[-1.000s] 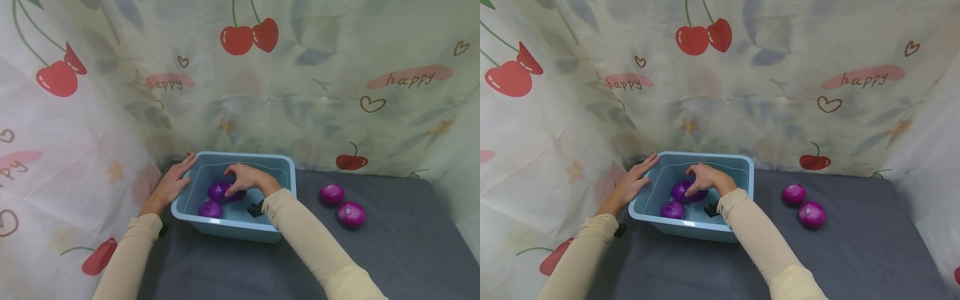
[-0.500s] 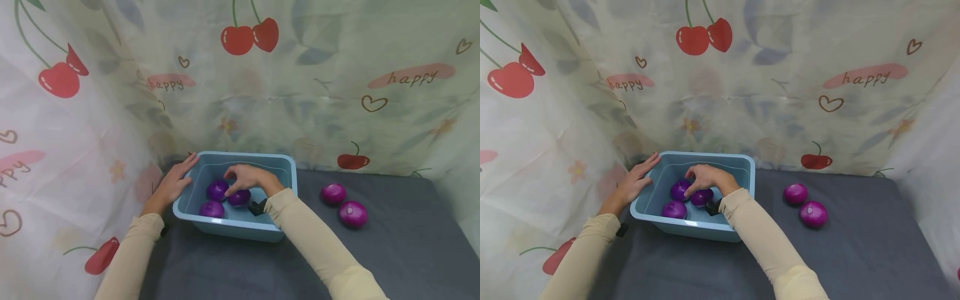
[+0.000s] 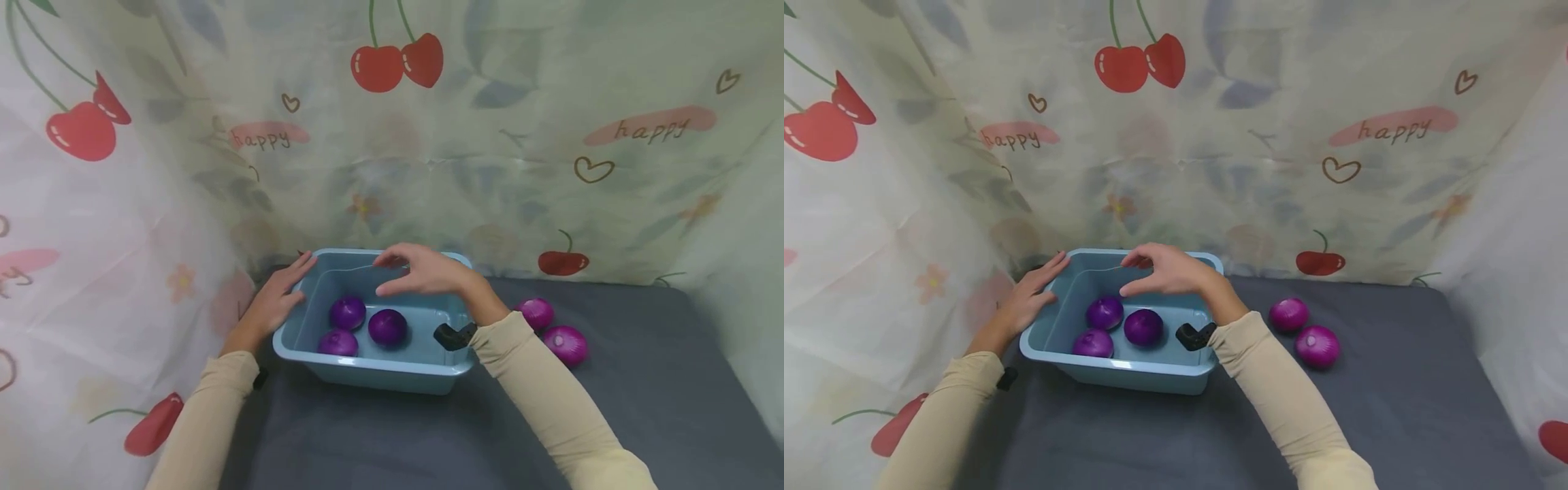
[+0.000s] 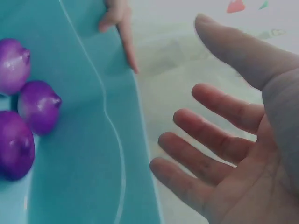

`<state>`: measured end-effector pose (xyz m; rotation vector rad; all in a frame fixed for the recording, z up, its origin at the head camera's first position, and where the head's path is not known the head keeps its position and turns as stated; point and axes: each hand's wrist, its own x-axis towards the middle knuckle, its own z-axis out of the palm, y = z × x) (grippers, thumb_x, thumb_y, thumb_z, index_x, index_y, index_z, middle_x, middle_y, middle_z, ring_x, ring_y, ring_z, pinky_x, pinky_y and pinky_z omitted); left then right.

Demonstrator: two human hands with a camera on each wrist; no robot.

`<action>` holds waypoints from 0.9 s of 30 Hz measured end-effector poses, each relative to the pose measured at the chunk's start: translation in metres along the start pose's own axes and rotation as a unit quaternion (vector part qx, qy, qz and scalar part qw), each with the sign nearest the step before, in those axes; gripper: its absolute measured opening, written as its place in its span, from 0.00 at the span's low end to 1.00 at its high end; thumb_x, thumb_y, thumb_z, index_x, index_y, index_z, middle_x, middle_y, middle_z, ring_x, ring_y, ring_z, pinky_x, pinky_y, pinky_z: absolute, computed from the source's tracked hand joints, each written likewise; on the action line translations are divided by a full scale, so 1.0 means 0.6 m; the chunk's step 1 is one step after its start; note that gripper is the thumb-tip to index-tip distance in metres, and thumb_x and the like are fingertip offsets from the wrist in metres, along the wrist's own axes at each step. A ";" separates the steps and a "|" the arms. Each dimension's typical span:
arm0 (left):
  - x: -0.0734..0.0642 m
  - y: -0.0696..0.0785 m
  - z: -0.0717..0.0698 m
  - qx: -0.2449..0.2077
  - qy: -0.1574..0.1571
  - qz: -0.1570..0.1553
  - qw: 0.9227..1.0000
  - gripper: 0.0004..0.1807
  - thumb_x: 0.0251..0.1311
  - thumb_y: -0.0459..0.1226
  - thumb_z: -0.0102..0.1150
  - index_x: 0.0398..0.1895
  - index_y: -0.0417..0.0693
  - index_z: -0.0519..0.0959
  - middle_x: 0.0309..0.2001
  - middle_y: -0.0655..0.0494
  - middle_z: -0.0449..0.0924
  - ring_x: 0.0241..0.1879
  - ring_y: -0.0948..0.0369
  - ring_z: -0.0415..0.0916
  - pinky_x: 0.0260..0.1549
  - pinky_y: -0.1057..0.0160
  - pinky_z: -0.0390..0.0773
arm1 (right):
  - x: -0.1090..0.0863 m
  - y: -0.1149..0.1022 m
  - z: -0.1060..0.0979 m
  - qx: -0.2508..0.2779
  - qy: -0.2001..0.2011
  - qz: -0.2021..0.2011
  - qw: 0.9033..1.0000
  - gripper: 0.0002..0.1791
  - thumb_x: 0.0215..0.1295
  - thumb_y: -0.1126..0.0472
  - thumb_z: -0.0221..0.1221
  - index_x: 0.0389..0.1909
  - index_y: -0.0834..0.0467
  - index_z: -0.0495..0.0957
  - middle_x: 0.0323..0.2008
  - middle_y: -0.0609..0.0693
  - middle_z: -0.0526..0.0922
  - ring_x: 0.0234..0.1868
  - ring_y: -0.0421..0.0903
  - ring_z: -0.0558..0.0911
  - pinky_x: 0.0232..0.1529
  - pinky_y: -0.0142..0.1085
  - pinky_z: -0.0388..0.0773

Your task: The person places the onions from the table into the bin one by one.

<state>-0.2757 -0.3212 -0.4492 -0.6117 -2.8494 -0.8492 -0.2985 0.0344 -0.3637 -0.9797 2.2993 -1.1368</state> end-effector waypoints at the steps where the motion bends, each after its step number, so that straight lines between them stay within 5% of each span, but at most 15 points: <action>1: 0.001 0.000 0.000 0.000 0.002 0.003 1.000 0.37 0.67 0.37 0.45 0.81 0.54 0.56 0.83 0.50 0.51 0.79 0.38 0.53 0.73 0.31 0.54 | -0.009 0.000 -0.005 0.004 0.009 -0.004 1.000 0.33 0.63 0.49 0.68 0.67 0.55 0.73 0.67 0.52 0.76 0.71 0.53 0.73 0.71 0.48 0.72; 13: -0.004 0.011 -0.002 -0.010 -0.004 -0.012 1.000 0.36 0.67 0.36 0.44 0.81 0.53 0.56 0.83 0.48 0.50 0.79 0.37 0.51 0.73 0.30 0.52 | -0.126 0.039 -0.059 -0.007 0.117 -0.017 0.993 0.32 0.62 0.52 0.70 0.65 0.58 0.74 0.64 0.56 0.76 0.68 0.58 0.75 0.71 0.57 0.70; 27: -0.004 0.016 -0.002 -0.015 -0.005 -0.017 1.000 0.37 0.66 0.35 0.45 0.81 0.53 0.56 0.83 0.48 0.50 0.80 0.37 0.50 0.72 0.30 0.53 | -0.221 0.154 -0.078 -0.008 0.186 0.079 0.979 0.33 0.64 0.46 0.67 0.67 0.54 0.72 0.66 0.55 0.76 0.67 0.59 0.78 0.65 0.56 0.76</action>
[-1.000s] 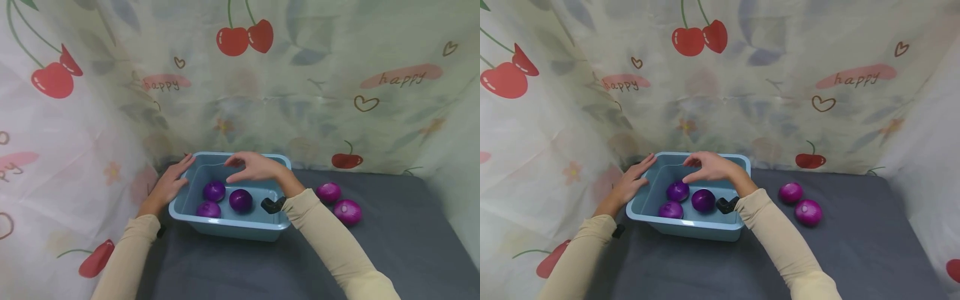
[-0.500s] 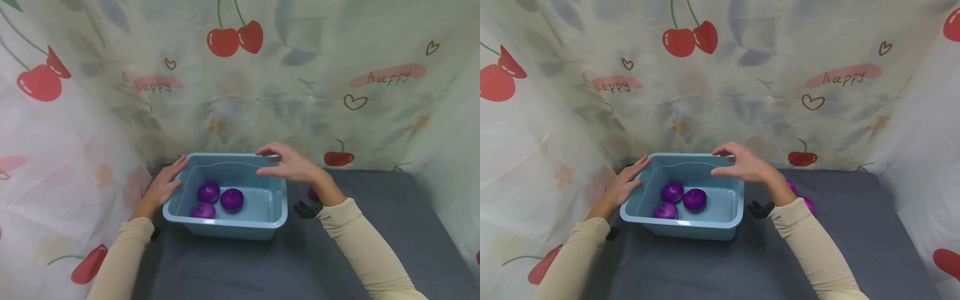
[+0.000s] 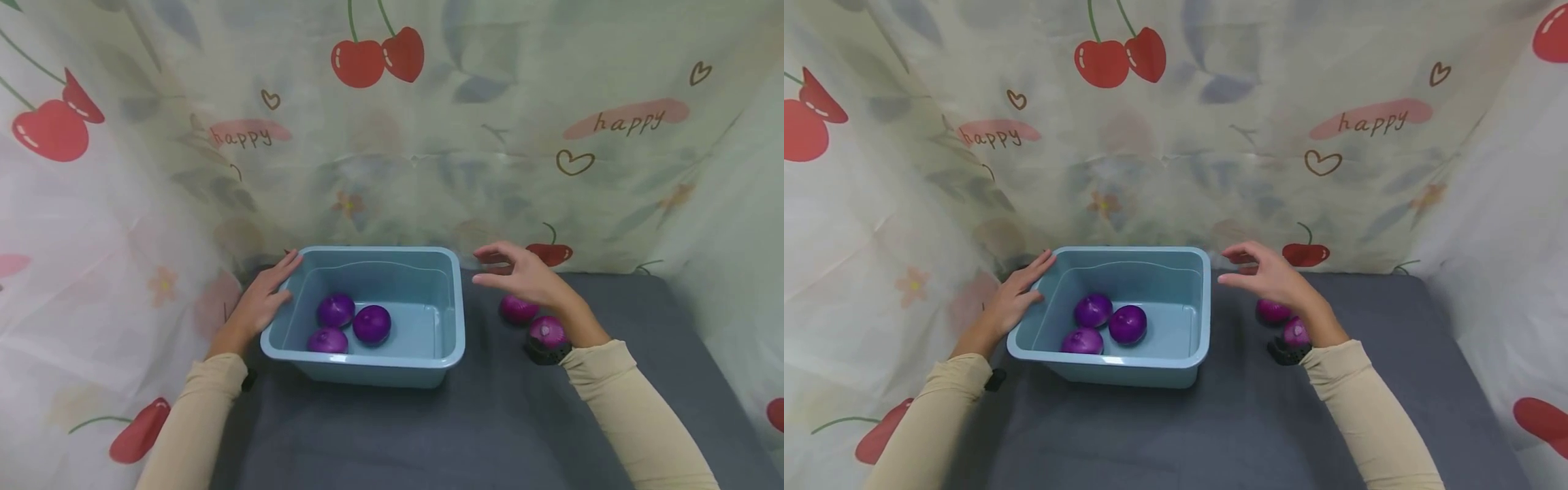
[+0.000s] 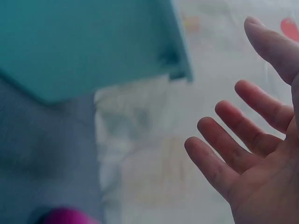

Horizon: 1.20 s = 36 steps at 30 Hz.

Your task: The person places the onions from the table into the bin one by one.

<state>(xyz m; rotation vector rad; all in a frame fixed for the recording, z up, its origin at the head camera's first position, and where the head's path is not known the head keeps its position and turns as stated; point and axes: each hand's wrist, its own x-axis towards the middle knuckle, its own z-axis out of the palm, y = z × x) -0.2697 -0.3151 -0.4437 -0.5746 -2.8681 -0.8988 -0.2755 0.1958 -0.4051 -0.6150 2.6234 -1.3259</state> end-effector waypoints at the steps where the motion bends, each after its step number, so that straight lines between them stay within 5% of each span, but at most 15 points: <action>1: 0.000 0.000 0.000 -0.001 -0.001 0.000 1.000 0.37 0.66 0.35 0.45 0.81 0.53 0.56 0.83 0.48 0.50 0.80 0.37 0.50 0.72 0.30 0.53 | -0.006 0.009 -0.002 0.000 0.002 0.006 1.000 0.33 0.65 0.46 0.67 0.67 0.54 0.72 0.66 0.55 0.76 0.68 0.58 0.77 0.65 0.56 0.76; 22: -0.001 -0.011 -0.001 -0.005 -0.009 0.007 1.000 0.39 0.66 0.35 0.45 0.82 0.56 0.55 0.83 0.49 0.49 0.80 0.38 0.49 0.72 0.31 0.55 | -0.134 0.173 -0.024 -0.072 0.037 0.116 0.990 0.38 0.63 0.40 0.66 0.67 0.60 0.72 0.66 0.65 0.73 0.67 0.67 0.75 0.62 0.61 0.75; 36: 0.001 -0.008 0.001 -0.008 -0.009 -0.004 1.000 0.39 0.66 0.36 0.46 0.82 0.57 0.54 0.84 0.52 0.48 0.81 0.39 0.48 0.72 0.30 0.53 | -0.148 0.215 -0.005 -0.118 -0.028 0.120 0.985 0.47 0.55 0.45 0.73 0.69 0.65 0.67 0.61 0.69 0.71 0.57 0.61 0.74 0.52 0.50 0.78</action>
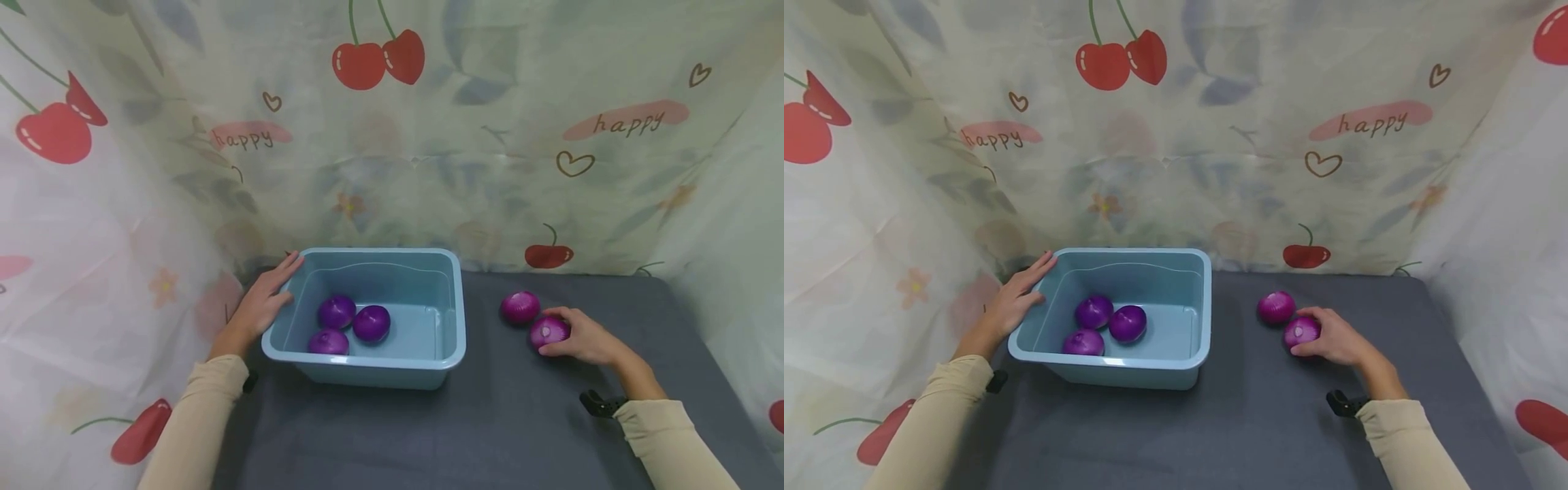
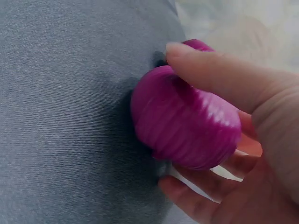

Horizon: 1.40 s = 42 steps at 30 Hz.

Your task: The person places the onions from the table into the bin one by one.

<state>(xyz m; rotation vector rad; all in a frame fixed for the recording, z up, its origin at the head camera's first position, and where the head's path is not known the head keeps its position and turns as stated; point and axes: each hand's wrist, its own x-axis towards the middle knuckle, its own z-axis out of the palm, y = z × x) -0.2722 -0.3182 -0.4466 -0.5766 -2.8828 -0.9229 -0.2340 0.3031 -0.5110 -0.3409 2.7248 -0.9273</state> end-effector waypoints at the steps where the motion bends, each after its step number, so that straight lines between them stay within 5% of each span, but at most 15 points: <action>1: 0.000 0.000 0.000 0.002 0.000 -0.003 1.000 0.39 0.66 0.36 0.45 0.82 0.58 0.54 0.84 0.53 0.47 0.81 0.39 0.48 0.72 0.30 0.53 | 0.000 0.002 0.001 0.001 -0.002 0.000 1.000 0.47 0.55 0.45 0.73 0.69 0.66 0.67 0.61 0.70 0.70 0.57 0.62 0.74 0.51 0.51 0.78; 9: -0.001 0.005 -0.001 0.007 -0.004 -0.018 1.000 0.38 0.68 0.36 0.45 0.82 0.59 0.53 0.84 0.55 0.47 0.81 0.39 0.48 0.72 0.29 0.52 | 0.001 0.005 0.004 0.006 -0.001 0.011 1.000 0.46 0.56 0.45 0.72 0.69 0.64 0.66 0.62 0.70 0.72 0.58 0.63 0.76 0.54 0.55 0.78; 20: -0.001 0.002 0.000 0.008 -0.001 -0.022 1.000 0.38 0.67 0.37 0.45 0.82 0.61 0.53 0.84 0.56 0.47 0.81 0.39 0.48 0.72 0.29 0.52 | -0.004 -0.020 -0.030 0.028 0.033 0.007 0.999 0.45 0.58 0.43 0.71 0.71 0.59 0.65 0.64 0.66 0.71 0.57 0.60 0.76 0.49 0.44 0.80; 29: 0.000 0.005 0.001 0.001 -0.004 -0.022 1.000 0.40 0.64 0.35 0.46 0.82 0.60 0.54 0.84 0.54 0.47 0.81 0.40 0.47 0.72 0.32 0.54 | -0.001 -0.073 -0.064 0.064 0.051 -0.009 0.997 0.44 0.62 0.43 0.68 0.73 0.55 0.61 0.64 0.63 0.71 0.56 0.58 0.78 0.44 0.37 0.81; 42: 0.000 0.010 0.000 -0.002 0.001 -0.015 1.000 0.39 0.65 0.35 0.46 0.82 0.58 0.55 0.83 0.50 0.48 0.81 0.39 0.48 0.72 0.31 0.54 | 0.026 -0.179 -0.074 0.091 0.058 -0.064 0.992 0.43 0.62 0.45 0.68 0.71 0.54 0.59 0.64 0.62 0.72 0.60 0.61 0.77 0.51 0.54 0.85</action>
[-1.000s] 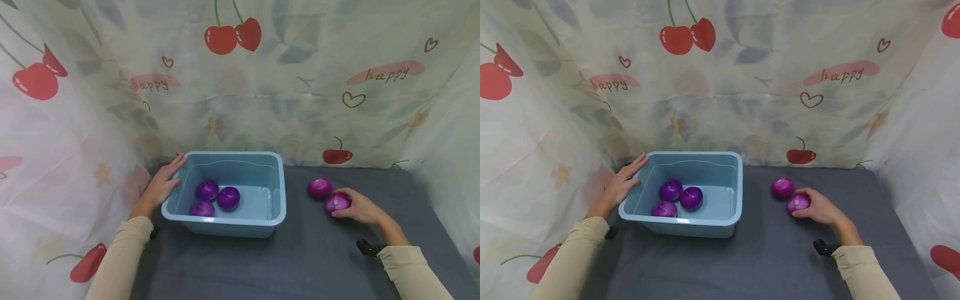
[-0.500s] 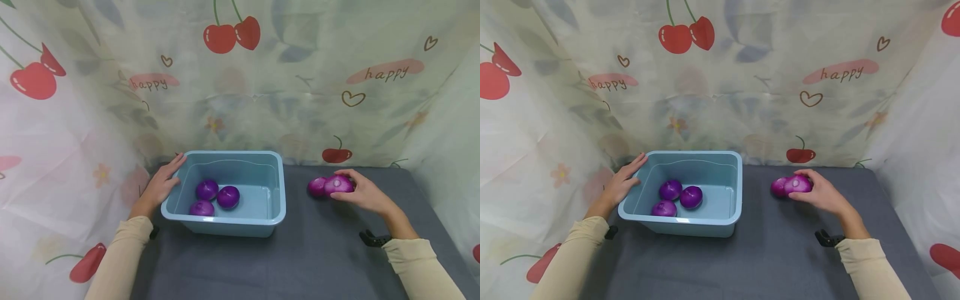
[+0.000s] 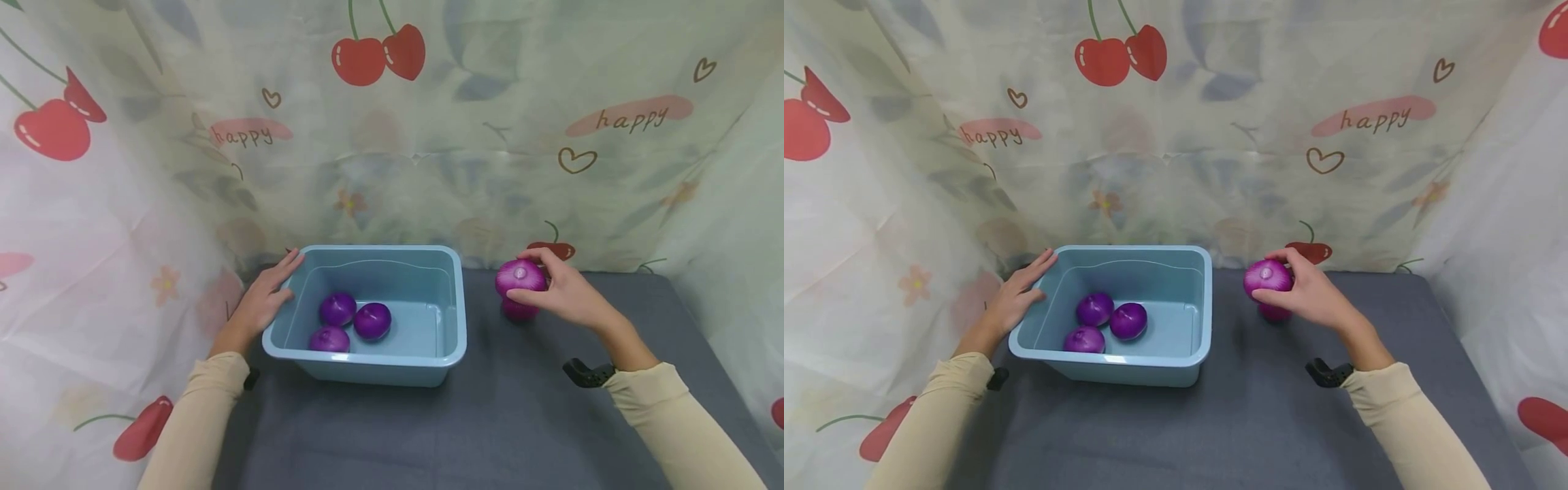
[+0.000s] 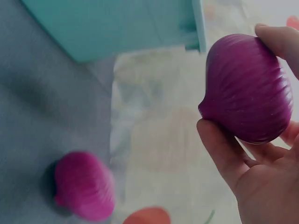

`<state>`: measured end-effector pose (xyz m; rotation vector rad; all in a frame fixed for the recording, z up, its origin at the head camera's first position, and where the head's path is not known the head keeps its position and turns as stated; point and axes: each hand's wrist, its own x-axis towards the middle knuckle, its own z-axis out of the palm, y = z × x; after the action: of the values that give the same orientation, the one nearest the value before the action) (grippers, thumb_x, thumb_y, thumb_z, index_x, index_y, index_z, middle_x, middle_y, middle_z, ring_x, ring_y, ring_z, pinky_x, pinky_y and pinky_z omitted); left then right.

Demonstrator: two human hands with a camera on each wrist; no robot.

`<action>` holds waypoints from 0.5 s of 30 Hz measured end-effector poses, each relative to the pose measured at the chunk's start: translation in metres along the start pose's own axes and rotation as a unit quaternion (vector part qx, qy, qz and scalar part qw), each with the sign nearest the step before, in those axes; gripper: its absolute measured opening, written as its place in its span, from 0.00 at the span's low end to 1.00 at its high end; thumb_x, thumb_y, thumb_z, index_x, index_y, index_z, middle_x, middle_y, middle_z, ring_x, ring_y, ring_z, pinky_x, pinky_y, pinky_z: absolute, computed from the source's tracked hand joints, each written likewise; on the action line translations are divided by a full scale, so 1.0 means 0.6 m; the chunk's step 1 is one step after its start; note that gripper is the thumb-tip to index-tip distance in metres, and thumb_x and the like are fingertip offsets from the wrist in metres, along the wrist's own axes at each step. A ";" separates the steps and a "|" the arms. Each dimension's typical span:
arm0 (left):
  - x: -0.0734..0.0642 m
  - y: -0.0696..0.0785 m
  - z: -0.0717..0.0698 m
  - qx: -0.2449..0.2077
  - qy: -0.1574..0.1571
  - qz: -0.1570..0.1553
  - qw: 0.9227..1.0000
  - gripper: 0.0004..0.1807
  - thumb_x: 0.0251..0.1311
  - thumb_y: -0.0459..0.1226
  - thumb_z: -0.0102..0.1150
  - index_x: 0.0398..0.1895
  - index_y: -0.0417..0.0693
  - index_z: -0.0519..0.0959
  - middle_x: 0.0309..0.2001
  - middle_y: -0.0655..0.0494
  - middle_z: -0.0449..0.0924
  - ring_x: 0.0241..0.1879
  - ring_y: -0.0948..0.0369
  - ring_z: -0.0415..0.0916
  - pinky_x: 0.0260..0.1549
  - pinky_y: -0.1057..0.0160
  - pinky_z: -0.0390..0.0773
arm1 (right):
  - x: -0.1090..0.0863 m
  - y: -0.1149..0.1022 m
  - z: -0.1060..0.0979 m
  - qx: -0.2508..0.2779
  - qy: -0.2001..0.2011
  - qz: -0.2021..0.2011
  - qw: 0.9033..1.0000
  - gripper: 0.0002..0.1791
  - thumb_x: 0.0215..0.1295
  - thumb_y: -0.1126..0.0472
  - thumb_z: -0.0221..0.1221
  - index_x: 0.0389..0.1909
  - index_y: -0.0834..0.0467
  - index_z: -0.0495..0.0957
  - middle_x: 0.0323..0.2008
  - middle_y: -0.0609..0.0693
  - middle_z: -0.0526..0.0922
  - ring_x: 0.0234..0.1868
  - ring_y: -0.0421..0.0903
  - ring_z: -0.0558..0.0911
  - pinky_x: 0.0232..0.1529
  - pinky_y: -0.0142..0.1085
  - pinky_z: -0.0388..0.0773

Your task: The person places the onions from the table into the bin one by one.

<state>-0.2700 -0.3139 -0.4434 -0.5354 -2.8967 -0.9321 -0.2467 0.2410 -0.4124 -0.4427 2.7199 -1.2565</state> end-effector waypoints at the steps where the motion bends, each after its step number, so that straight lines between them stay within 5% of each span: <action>1: 0.000 0.001 0.000 -0.001 0.001 0.001 1.000 0.39 0.65 0.35 0.46 0.82 0.57 0.55 0.83 0.50 0.49 0.81 0.39 0.48 0.72 0.32 0.54 | 0.004 -0.007 0.003 0.002 0.001 -0.007 1.000 0.43 0.62 0.45 0.69 0.71 0.54 0.60 0.63 0.61 0.72 0.60 0.61 0.77 0.51 0.53 0.85; 15: 0.001 -0.001 0.000 0.000 0.005 0.010 1.000 0.39 0.65 0.35 0.46 0.81 0.56 0.56 0.83 0.50 0.49 0.80 0.39 0.50 0.72 0.32 0.55 | 0.055 -0.102 0.044 0.044 -0.019 -0.095 0.994 0.41 0.55 0.50 0.74 0.68 0.50 0.66 0.63 0.52 0.74 0.59 0.53 0.78 0.49 0.47 0.86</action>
<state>-0.2706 -0.3144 -0.4435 -0.5574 -2.8769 -0.9304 -0.2592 0.1741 -0.3822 -0.7217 2.6291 -1.3906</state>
